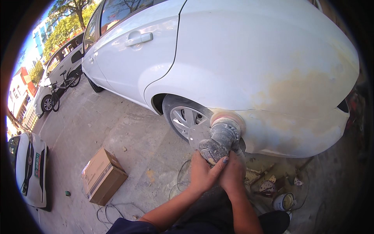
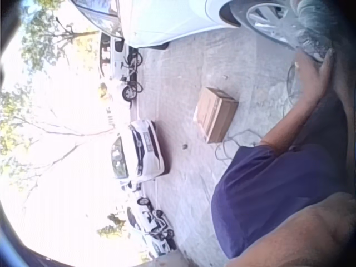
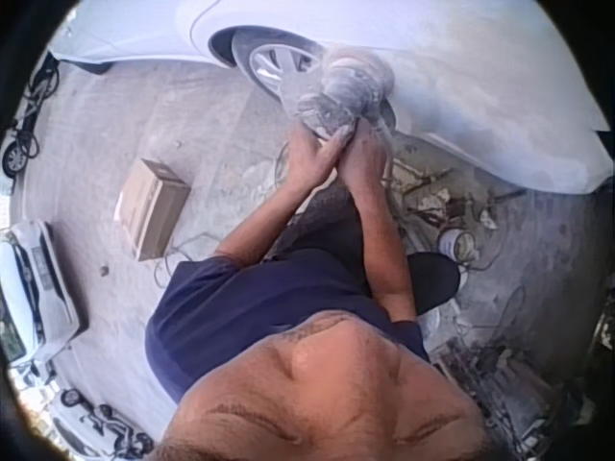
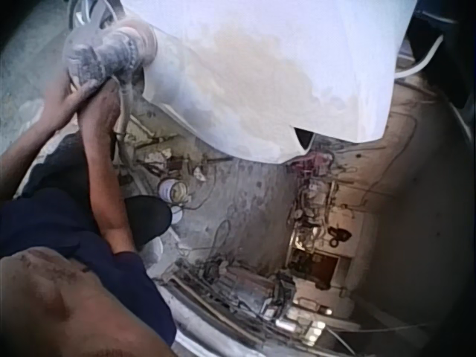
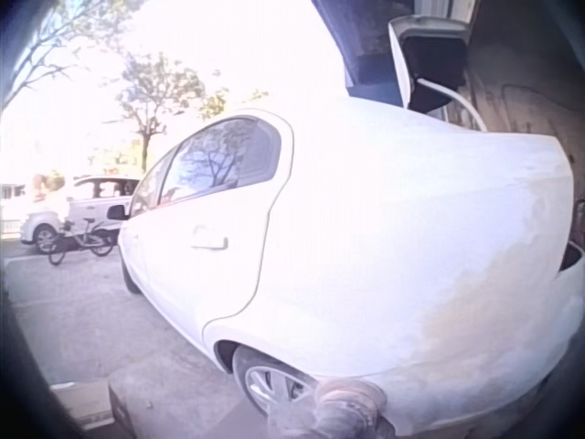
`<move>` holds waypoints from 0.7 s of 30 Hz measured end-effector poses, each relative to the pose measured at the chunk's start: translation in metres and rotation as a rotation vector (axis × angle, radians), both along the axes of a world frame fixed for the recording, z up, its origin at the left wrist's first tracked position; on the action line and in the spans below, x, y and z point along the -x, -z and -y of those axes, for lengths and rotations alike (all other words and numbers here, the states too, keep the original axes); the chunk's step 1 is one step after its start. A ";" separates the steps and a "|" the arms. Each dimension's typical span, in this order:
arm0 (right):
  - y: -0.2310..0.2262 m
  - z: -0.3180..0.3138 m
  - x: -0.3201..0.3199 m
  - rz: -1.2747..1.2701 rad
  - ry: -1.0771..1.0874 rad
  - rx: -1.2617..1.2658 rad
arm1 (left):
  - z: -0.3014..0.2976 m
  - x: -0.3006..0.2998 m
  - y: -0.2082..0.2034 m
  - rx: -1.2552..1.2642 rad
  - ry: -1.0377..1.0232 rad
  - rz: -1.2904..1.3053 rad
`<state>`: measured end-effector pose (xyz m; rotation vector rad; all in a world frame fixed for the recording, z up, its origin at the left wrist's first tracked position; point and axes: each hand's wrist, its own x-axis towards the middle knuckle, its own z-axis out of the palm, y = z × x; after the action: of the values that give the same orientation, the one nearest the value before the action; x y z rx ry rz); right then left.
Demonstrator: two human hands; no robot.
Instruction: The person uses an orbital sander to sand the surface of a white car bumper. They hold a sanding disc in the left hand while operating the sander with the right hand, moving it across the bumper to smooth the surface.
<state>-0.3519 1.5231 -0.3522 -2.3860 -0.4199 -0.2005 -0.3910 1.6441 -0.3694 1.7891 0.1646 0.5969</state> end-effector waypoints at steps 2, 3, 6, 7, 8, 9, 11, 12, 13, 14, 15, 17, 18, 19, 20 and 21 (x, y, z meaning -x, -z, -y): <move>0.010 0.004 -0.001 0.041 0.020 -0.047 | 0.003 0.004 -0.010 -0.179 0.000 -0.063; 0.013 0.008 -0.001 0.062 0.031 -0.071 | 0.004 0.005 -0.013 -0.269 0.000 -0.094; 0.012 0.024 -0.004 0.042 0.042 -0.212 | 0.021 0.002 -0.023 -0.420 -0.103 -0.044; 0.010 0.025 -0.005 0.037 0.048 -0.249 | 0.025 0.001 -0.029 -0.451 -0.137 0.013; 0.004 0.027 -0.003 0.046 0.027 -0.277 | 0.029 0.000 -0.033 -0.484 -0.138 0.000; 0.002 0.028 -0.002 0.001 0.050 -0.264 | 0.032 -0.001 -0.037 -0.493 -0.146 0.006; 0.002 0.032 0.000 -0.089 0.098 -0.234 | 0.037 -0.002 -0.044 -0.509 -0.161 0.020; 0.004 0.032 0.000 -0.096 0.081 -0.268 | 0.038 -0.002 -0.045 -0.518 -0.149 0.025; 0.003 0.034 0.000 -0.102 0.062 -0.303 | 0.039 -0.002 -0.046 -0.517 -0.143 0.026; -0.002 0.035 0.001 -0.118 0.036 -0.318 | 0.039 -0.003 -0.048 -0.516 -0.137 0.028; -0.002 0.034 0.002 -0.143 0.017 -0.346 | 0.038 -0.004 -0.049 -0.515 -0.131 0.029; 0.004 0.034 0.000 -0.206 -0.011 -0.424 | 0.037 -0.004 -0.048 -0.488 -0.142 0.041; 0.008 0.033 -0.001 -0.242 -0.022 -0.469 | 0.036 -0.004 -0.046 -0.474 -0.147 0.047; 0.010 0.030 -0.002 -0.218 -0.020 -0.372 | 0.034 -0.004 -0.044 -0.482 -0.171 0.048; 0.011 0.027 -0.004 -0.192 -0.019 -0.274 | 0.031 -0.004 -0.041 -0.489 -0.194 0.049; 0.011 0.023 -0.004 -0.167 -0.017 -0.176 | 0.028 -0.003 -0.040 -0.497 -0.218 0.050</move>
<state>-0.3476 1.5003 -0.3628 -2.2048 -0.3297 -0.0278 -0.3883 1.6157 -0.3299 2.2496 0.1902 0.8955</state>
